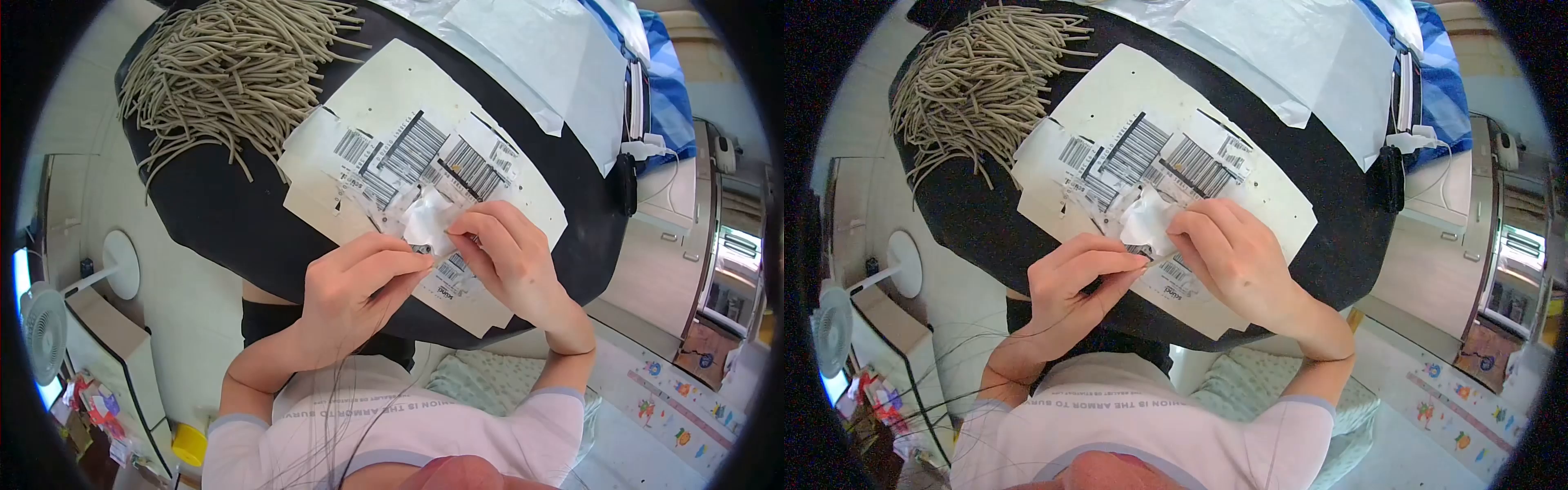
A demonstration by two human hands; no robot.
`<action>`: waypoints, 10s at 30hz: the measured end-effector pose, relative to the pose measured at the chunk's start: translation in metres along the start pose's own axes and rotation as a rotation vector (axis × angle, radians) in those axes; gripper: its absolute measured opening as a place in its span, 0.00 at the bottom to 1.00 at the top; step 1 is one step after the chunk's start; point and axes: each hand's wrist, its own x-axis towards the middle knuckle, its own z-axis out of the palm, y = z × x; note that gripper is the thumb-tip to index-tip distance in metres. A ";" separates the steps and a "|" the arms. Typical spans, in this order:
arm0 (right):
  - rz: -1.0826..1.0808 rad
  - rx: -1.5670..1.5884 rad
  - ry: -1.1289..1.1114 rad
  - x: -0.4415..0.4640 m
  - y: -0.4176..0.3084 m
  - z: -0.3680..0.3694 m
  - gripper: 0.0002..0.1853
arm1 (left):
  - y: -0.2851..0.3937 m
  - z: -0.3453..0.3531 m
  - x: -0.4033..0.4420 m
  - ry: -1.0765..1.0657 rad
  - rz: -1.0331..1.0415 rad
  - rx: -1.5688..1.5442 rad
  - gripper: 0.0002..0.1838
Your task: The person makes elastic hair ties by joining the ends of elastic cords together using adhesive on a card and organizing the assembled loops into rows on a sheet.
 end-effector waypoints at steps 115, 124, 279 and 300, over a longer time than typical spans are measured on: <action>0.573 1.083 -0.304 0.078 -0.011 -0.013 0.08 | -0.005 -0.054 0.022 -0.008 -0.397 -0.935 0.10; 0.564 0.471 0.210 0.189 0.085 -0.015 0.14 | -0.026 -0.143 0.029 0.462 -0.067 0.474 0.10; 0.295 0.792 -0.190 -0.007 -0.014 -0.011 0.06 | 0.006 -0.019 0.009 -0.232 -0.479 -0.570 0.06; 0.193 0.628 -0.134 -0.008 -0.014 -0.007 0.07 | 0.007 -0.023 0.015 -0.280 -0.536 -0.538 0.05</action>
